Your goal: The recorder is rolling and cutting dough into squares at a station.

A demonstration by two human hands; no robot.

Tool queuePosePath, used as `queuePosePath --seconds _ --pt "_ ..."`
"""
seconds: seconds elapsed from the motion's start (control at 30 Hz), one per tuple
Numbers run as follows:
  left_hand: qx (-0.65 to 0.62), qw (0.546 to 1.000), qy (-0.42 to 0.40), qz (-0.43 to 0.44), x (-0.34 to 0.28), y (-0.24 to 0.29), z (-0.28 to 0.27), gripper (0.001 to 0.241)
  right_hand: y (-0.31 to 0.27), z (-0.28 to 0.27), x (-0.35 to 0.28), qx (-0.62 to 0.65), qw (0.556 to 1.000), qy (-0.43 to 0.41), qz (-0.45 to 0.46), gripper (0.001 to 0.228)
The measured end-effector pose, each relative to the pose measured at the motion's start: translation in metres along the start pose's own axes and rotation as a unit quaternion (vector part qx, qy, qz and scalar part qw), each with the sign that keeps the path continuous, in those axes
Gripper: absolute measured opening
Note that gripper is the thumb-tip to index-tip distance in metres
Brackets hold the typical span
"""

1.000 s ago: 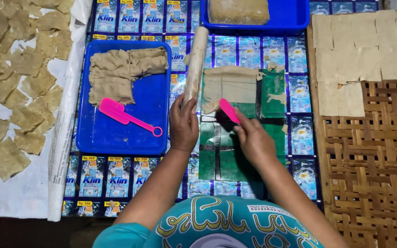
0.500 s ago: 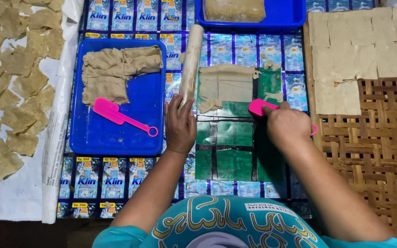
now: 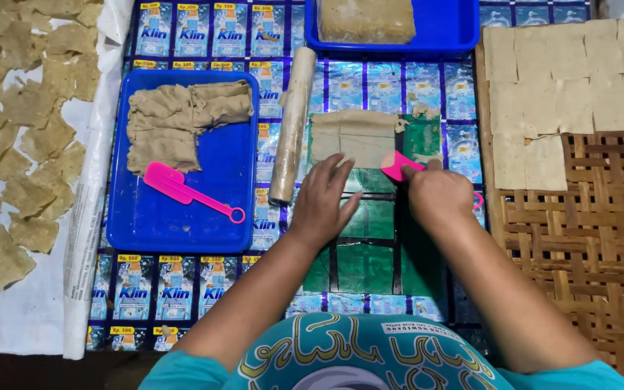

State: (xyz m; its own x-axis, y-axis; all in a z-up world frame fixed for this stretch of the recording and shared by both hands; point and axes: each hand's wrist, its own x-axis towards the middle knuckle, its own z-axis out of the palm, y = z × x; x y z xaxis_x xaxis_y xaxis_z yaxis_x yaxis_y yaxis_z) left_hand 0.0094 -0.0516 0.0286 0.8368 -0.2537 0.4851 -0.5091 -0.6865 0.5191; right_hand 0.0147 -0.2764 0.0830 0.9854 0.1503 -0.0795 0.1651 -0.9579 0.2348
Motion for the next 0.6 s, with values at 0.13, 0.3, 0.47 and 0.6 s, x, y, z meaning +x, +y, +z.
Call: queuePosePath --seconds 0.13,0.3,0.47,0.6 --pt "-0.007 0.997 -0.050 -0.061 0.028 0.011 0.045 0.082 -0.002 -0.017 0.018 0.002 1.000 0.008 -0.015 0.036" --pt "0.035 0.991 -0.052 -0.117 0.042 0.008 0.090 0.071 -0.002 0.016 0.049 -0.091 0.996 -0.017 -0.015 0.036" --pt "0.022 0.992 0.006 -0.128 0.043 -0.005 0.116 0.049 -0.007 0.012 0.059 -0.106 0.994 0.004 -0.034 0.030" --pt "-0.049 0.974 0.118 -0.188 0.048 -0.009 0.124 0.015 0.004 -0.038 0.041 -0.099 0.995 0.006 -0.017 0.028"
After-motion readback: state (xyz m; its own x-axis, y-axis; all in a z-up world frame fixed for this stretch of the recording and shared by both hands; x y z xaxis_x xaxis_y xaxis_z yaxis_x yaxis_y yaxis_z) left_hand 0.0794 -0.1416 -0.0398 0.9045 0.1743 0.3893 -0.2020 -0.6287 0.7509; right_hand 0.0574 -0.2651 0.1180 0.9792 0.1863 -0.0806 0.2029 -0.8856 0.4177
